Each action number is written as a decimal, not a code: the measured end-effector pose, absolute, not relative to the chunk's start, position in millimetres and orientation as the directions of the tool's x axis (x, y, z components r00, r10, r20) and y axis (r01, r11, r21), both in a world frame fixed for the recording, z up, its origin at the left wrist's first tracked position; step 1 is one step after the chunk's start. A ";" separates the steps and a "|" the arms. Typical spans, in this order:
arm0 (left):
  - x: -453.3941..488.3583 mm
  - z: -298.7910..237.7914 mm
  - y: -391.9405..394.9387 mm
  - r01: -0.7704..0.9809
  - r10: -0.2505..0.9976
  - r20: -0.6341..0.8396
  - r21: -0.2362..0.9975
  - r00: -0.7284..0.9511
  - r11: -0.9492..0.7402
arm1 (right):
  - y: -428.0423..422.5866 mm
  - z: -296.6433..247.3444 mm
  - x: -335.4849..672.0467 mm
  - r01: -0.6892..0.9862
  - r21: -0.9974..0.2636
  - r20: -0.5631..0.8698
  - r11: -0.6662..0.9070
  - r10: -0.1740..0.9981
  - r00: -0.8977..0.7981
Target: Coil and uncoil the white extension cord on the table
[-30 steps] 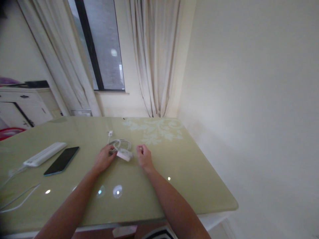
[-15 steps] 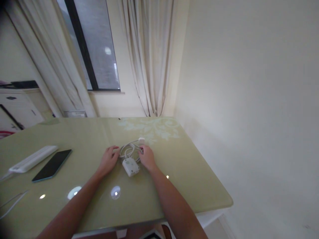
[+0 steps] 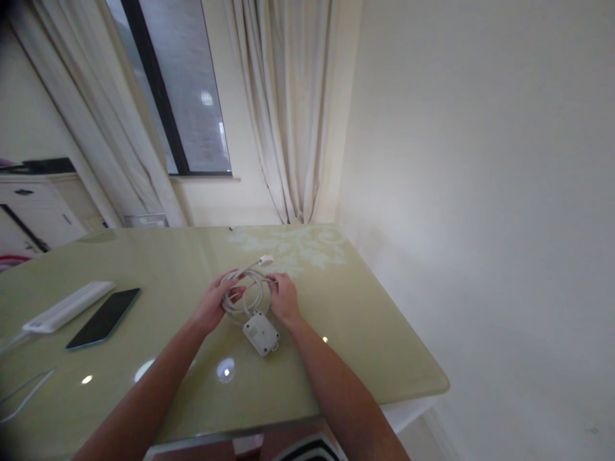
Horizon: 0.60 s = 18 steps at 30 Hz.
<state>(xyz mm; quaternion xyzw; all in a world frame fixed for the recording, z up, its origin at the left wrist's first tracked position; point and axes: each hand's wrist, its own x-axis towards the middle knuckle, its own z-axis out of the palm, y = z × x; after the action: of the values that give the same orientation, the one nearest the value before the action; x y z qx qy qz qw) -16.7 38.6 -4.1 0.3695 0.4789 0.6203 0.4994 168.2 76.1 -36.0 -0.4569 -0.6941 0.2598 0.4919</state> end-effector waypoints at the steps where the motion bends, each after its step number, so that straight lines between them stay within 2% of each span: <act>1: -14.2 -0.9 39.9 -0.269 0.974 -0.051 0.963 -0.220 -0.011 | 74.6 -34.4 169.1 0.386 -0.785 0.486 0.484 0.868 -0.100; 4: -10.8 -0.3 42.1 -0.282 0.969 -0.041 0.959 -0.243 -0.030 | 74.4 -31.4 172.5 0.397 -0.754 0.529 0.523 0.842 -0.106; 7: -13.9 -5.6 40.4 -0.416 0.967 -0.044 0.907 -0.253 -0.067 | 79.3 -30.4 176.2 0.331 -0.795 0.505 0.509 0.857 -0.104; 12: -30.2 -8.4 38.9 -0.668 0.941 -0.132 0.735 -0.311 -0.118 | 88.7 -31.4 181.6 0.123 -0.912 0.402 0.392 0.913 0.072; 15: -39.8 -12.9 41.1 -0.718 0.930 -0.226 0.693 -0.290 -0.055 | 90.2 -34.4 183.1 0.016 -0.948 0.316 0.317 0.941 0.119; 18: -46.4 -23.3 44.4 -0.694 0.947 -0.239 0.720 -0.215 0.024 | 87.3 -34.7 184.9 0.069 -0.958 0.282 0.279 0.959 0.033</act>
<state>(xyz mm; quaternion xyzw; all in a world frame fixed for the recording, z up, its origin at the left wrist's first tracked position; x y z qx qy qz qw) -46.4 44.4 -23.3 0.1653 0.3831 0.6786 0.6044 184.9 87.3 -34.7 -0.4503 -0.5709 0.3972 0.5599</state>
